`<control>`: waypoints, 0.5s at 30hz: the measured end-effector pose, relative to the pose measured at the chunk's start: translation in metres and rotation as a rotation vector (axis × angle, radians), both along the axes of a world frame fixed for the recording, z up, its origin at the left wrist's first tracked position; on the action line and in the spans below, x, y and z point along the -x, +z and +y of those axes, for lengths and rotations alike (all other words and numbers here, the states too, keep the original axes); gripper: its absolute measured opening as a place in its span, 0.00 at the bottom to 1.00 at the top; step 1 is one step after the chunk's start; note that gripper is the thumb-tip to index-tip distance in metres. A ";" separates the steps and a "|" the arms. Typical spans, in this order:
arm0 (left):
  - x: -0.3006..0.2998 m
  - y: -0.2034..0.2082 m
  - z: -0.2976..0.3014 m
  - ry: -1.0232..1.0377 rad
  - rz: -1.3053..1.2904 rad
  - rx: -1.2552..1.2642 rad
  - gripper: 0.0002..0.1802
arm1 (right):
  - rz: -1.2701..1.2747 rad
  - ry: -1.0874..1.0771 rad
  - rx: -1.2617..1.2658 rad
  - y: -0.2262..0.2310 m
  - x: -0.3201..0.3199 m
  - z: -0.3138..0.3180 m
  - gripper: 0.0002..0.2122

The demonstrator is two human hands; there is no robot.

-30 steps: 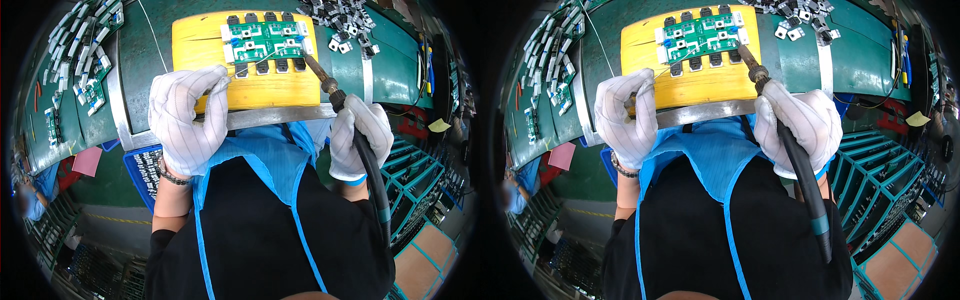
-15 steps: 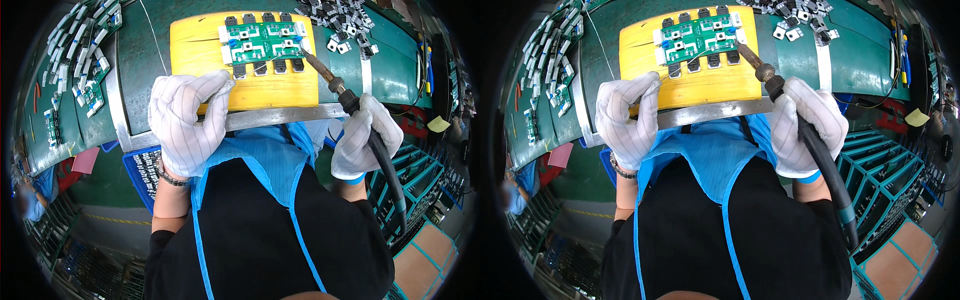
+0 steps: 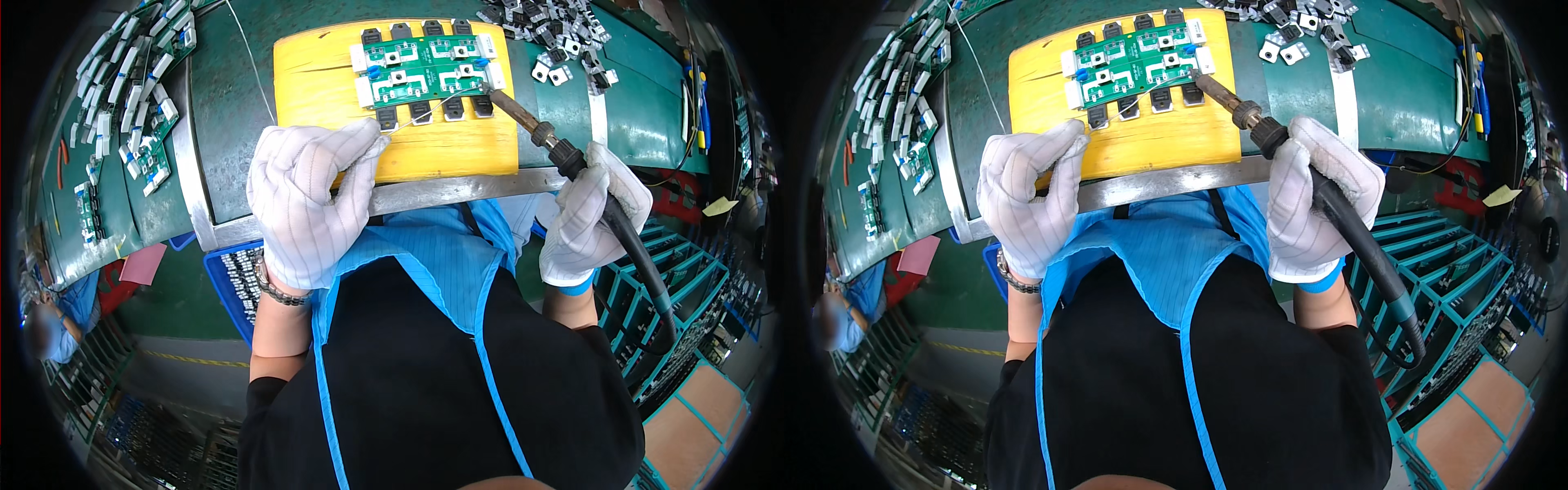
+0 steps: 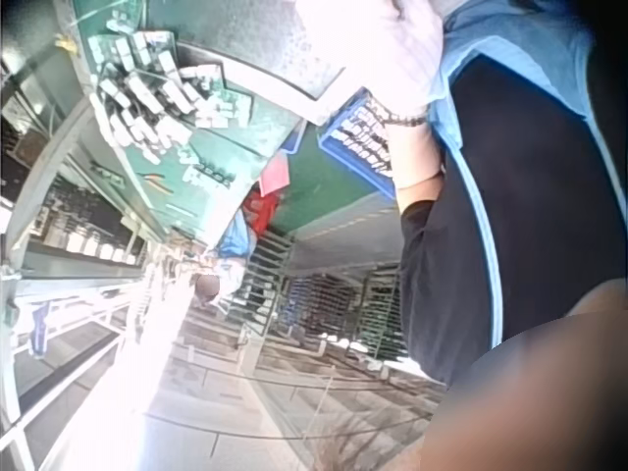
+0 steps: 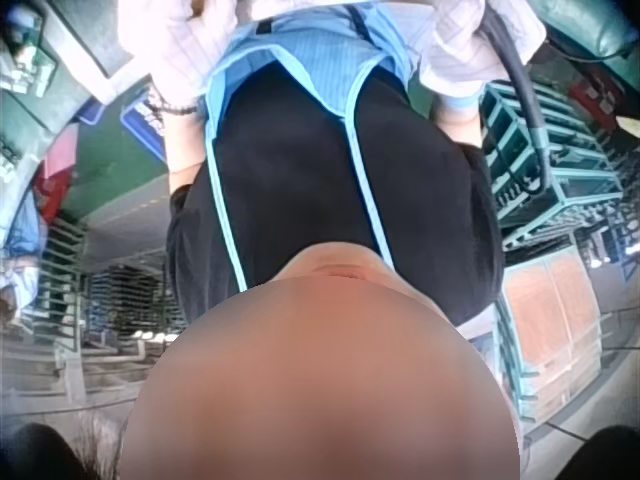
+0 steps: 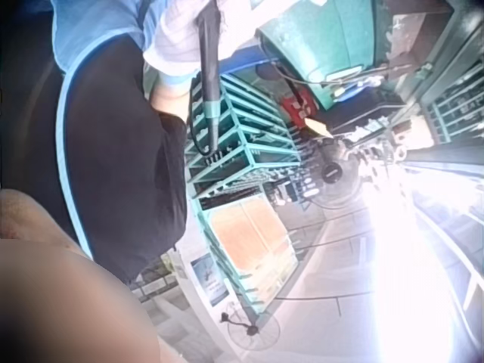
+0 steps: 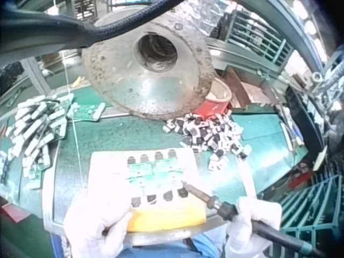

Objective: The person solders electronic components onto a printed circuit board using a soldering iron and solder wire.

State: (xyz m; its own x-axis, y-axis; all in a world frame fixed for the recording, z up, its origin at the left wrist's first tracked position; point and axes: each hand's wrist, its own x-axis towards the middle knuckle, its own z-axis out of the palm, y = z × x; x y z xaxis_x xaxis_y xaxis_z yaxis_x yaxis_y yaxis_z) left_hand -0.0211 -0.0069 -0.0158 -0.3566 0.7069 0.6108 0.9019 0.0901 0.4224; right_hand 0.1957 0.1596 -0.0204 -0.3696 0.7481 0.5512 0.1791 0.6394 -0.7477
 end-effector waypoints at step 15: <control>-0.022 0.008 0.014 -0.318 0.125 0.274 0.19 | -0.019 0.058 0.051 0.005 0.000 0.002 0.08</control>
State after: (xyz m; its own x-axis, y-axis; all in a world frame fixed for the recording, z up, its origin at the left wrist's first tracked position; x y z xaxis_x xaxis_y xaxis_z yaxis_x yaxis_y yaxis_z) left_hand 0.0007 0.0072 -0.0080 -0.0299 0.9117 0.4098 0.9456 -0.1071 0.3073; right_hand 0.1960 0.1617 -0.0155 -0.4236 0.7521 0.5049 0.1575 0.6100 -0.7766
